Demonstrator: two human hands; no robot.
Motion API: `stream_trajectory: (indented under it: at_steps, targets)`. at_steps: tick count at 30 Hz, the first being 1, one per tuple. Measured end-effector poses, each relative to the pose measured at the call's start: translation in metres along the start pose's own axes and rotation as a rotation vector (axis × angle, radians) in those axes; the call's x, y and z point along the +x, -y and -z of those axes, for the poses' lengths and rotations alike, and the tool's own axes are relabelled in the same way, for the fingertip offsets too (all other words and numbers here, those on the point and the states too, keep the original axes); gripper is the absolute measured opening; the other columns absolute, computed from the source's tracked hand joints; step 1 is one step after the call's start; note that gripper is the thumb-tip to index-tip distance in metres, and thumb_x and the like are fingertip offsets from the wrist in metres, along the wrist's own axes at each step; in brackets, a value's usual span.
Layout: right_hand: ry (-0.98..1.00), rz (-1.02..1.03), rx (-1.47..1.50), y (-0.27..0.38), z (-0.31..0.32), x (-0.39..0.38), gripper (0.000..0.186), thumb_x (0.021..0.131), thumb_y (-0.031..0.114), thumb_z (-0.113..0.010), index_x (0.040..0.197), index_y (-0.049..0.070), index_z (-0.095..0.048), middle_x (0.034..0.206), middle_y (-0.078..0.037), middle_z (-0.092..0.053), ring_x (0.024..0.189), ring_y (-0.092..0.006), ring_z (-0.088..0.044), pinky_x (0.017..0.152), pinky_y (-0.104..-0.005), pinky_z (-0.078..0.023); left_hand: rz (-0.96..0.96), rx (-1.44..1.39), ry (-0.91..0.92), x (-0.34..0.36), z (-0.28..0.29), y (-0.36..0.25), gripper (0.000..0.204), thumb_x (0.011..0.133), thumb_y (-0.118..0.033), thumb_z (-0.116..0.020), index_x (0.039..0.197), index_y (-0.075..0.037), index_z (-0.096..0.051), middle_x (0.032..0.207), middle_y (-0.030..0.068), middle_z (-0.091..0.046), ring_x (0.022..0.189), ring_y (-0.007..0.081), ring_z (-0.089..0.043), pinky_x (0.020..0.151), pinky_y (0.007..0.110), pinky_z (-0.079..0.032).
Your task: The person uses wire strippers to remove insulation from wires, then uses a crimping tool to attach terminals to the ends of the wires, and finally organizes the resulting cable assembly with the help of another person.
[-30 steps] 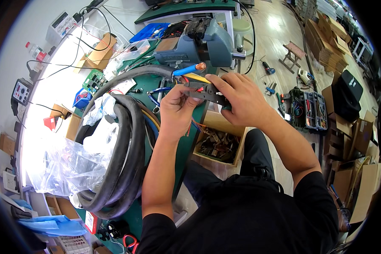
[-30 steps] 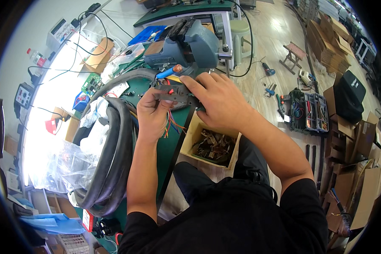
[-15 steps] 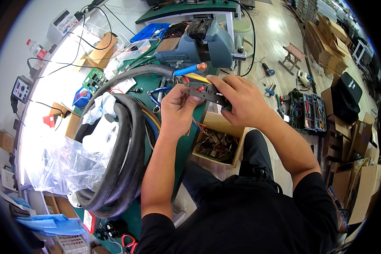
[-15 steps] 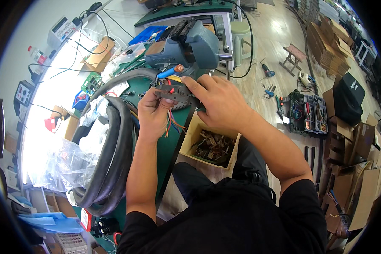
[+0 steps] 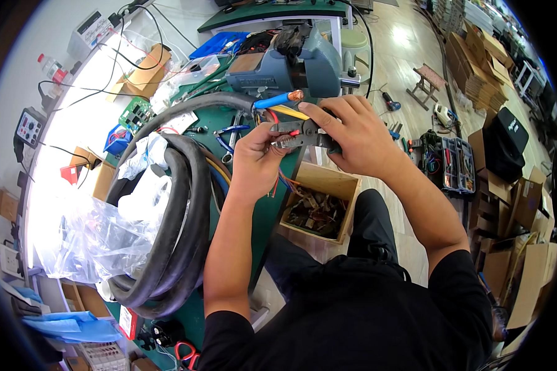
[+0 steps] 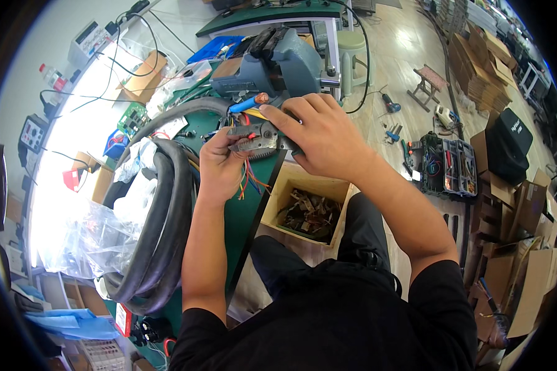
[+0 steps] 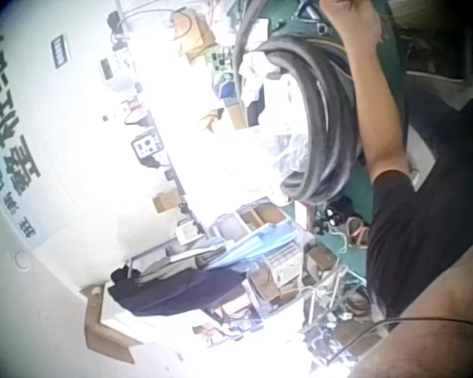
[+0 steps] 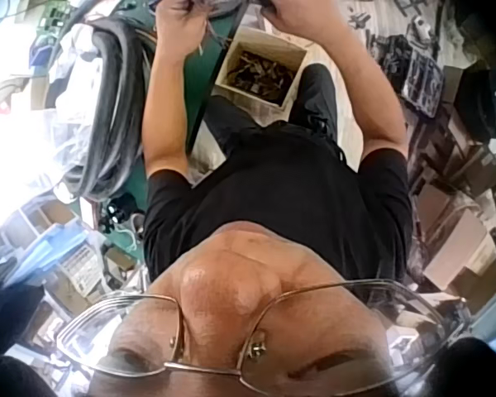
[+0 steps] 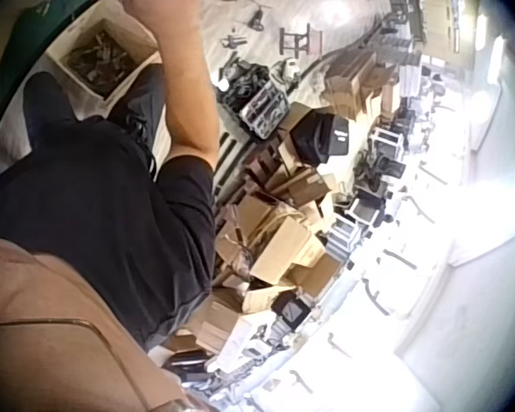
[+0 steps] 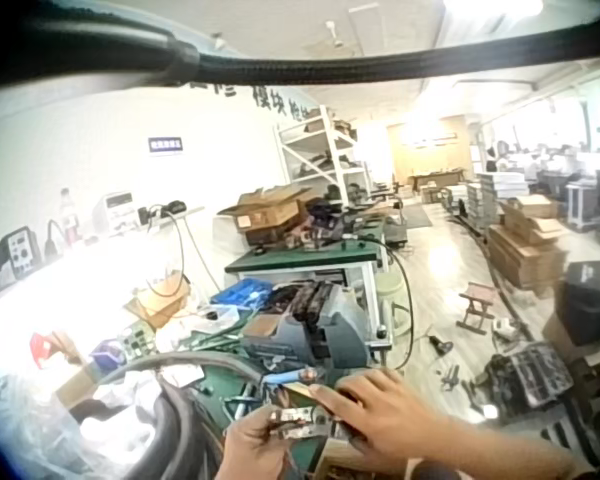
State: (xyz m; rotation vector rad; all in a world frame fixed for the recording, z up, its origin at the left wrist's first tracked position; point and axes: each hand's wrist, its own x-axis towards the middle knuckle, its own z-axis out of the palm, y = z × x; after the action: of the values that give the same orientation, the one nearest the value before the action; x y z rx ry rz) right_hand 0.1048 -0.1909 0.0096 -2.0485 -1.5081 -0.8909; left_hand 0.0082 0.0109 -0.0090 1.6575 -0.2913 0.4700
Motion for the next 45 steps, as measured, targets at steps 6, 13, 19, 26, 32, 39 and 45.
stream_trajectory:
  at_steps: [6,13,19,26,32,39,45]
  targets:
    - [0.036,-0.001,0.015,0.000,0.004,0.001,0.080,0.064,0.009,-0.073,0.139,0.018,-0.048,0.107,-0.007,-0.056,0.097,-0.0285,-0.056,0.083,-0.0400,-0.045,0.012,-0.028,-0.002,0.000,-0.001,0.000,0.016,0.094,0.001,-0.060,0.109,0.000,-0.064,0.096,0.0019,-0.067,0.087,0.0068,-0.058,0.080,0.022,-0.047]
    - [0.057,-0.011,0.047,0.001,0.003,-0.001,0.081,0.062,0.010,-0.075,0.138,0.017,-0.048,0.101,-0.007,-0.055,0.093,-0.0285,-0.057,0.081,-0.0393,-0.046,0.008,-0.005,0.022,0.000,0.002,0.002,0.015,0.094,-0.003,-0.061,0.109,-0.001,-0.064,0.095,0.0004,-0.066,0.086,0.0057,-0.056,0.078,0.022,-0.046]
    - [0.064,-0.027,0.097,0.002,0.003,-0.002,0.081,0.059,0.009,-0.075,0.136,0.015,-0.049,0.098,-0.009,-0.055,0.089,-0.0308,-0.058,0.079,-0.0409,-0.048,0.011,-0.019,-0.001,0.000,0.000,0.000,0.011,0.095,-0.009,-0.063,0.104,-0.002,-0.064,0.090,-0.0007,-0.064,0.082,0.0060,-0.054,0.074,0.023,-0.045]
    - [0.057,-0.069,0.150,0.005,0.001,-0.005,0.083,0.057,0.005,-0.071,0.137,0.012,-0.049,0.096,-0.011,-0.056,0.083,-0.0332,-0.060,0.072,-0.0413,-0.050,0.003,0.007,-0.013,0.001,-0.004,-0.003,0.013,0.096,-0.014,-0.063,0.101,-0.002,-0.062,0.089,-0.0003,-0.063,0.081,0.0069,-0.055,0.075,0.023,-0.046]
    - [0.052,-0.091,0.141,0.010,0.001,-0.006,0.083,0.058,0.006,-0.071,0.138,0.012,-0.048,0.095,-0.010,-0.057,0.082,-0.0327,-0.060,0.070,-0.0413,-0.050,0.016,-0.034,-0.045,0.000,-0.005,-0.004,0.014,0.094,-0.013,-0.065,0.102,-0.002,-0.059,0.094,0.0009,-0.064,0.086,0.0079,-0.059,0.079,0.024,-0.049]
    - [0.054,-0.092,0.144,0.010,0.003,-0.006,0.085,0.057,0.005,-0.073,0.138,0.013,-0.049,0.103,-0.011,-0.057,0.091,-0.0338,-0.058,0.079,-0.0424,-0.049,-0.030,-0.021,-0.047,0.000,-0.004,-0.003,0.015,0.090,0.001,-0.066,0.104,-0.002,-0.063,0.095,0.0013,-0.064,0.088,0.0065,-0.057,0.079,0.023,-0.046]
    - [0.017,-0.018,0.032,0.007,0.006,0.001,0.081,0.059,0.010,-0.076,0.135,0.015,-0.051,0.104,-0.008,-0.055,0.096,-0.0295,-0.055,0.082,-0.0404,-0.045,-0.027,0.070,-0.047,-0.001,-0.004,-0.007,0.021,0.089,0.008,-0.061,0.107,-0.001,-0.064,0.097,0.0034,-0.067,0.088,0.0081,-0.059,0.079,0.024,-0.048]
